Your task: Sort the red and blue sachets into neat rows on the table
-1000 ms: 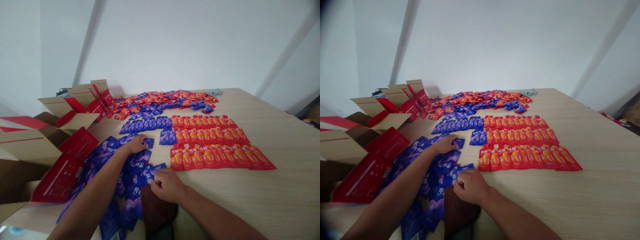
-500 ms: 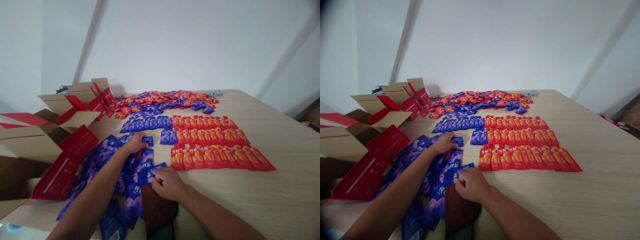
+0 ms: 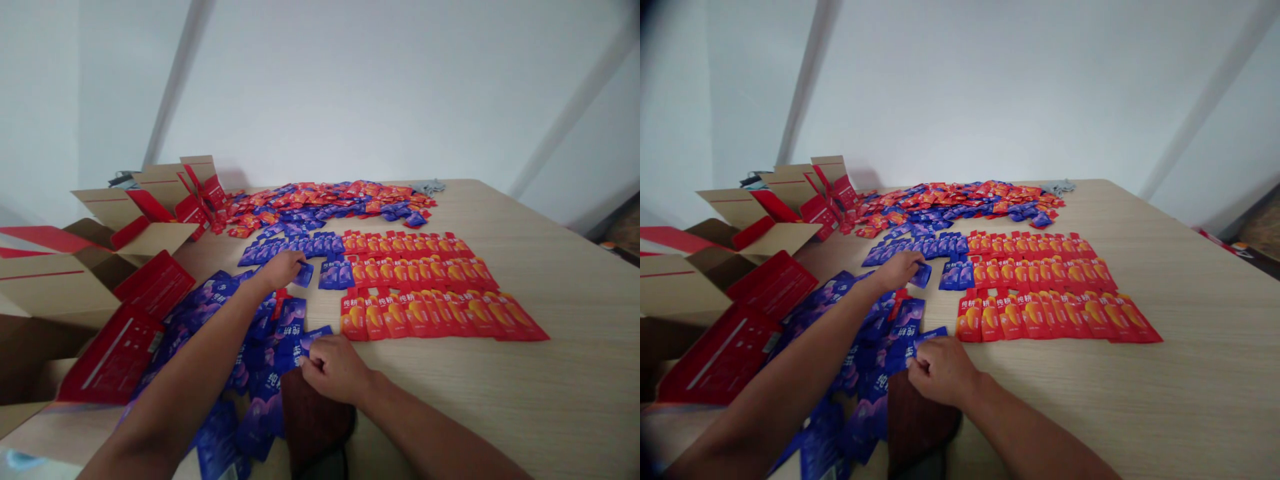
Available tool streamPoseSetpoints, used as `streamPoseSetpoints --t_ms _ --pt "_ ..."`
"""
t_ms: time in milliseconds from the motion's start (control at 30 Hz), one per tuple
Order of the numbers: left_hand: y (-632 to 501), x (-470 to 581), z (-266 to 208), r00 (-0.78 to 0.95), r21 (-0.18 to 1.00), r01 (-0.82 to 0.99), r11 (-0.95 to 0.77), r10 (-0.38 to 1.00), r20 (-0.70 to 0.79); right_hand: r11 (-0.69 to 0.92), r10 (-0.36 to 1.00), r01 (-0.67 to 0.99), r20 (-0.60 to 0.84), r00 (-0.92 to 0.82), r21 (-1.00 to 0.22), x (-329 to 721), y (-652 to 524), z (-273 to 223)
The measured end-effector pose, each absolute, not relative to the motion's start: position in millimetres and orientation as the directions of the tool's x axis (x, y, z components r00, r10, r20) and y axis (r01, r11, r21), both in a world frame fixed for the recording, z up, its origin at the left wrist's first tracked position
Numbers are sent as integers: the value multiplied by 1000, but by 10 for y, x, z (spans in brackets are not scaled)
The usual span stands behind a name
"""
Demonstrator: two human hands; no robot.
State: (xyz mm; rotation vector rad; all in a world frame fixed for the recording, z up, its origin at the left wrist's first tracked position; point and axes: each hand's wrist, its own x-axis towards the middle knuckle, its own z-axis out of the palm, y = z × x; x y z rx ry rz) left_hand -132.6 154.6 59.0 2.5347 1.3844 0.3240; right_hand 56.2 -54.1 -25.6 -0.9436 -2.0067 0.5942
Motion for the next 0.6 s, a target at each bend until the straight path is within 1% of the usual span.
streamPoseSetpoints --t_ms 100,233,300,367,400,467,533,600 --pt "1696 -1103 591 644 193 731 -655 755 125 603 795 404 476 -377 -688 565 -539 -250" --pt "1827 -880 438 833 7 546 -838 544 99 604 794 414 467 -390 -681 571 -534 -253" --pt "1861 -828 322 888 -79 457 -886 449 104 603 795 421 463 -393 -678 572 -532 -264" --pt "1878 -810 215 909 -135 414 -900 400 117 602 796 427 459 -396 -675 573 -531 -274" --pt "1882 -811 172 911 -147 408 -901 392 126 601 796 429 457 -397 -675 573 -530 -277" --pt "1884 -825 111 909 -130 408 -904 390 145 600 797 427 456 -397 -677 574 -527 -277" --pt "1879 -849 78 899 -73 421 -904 405 169 600 796 422 456 -397 -680 577 -520 -273" --pt "1862 -879 60 864 -13 470 -882 458 209 600 796 420 457 -397 -681 578 -514 -271"
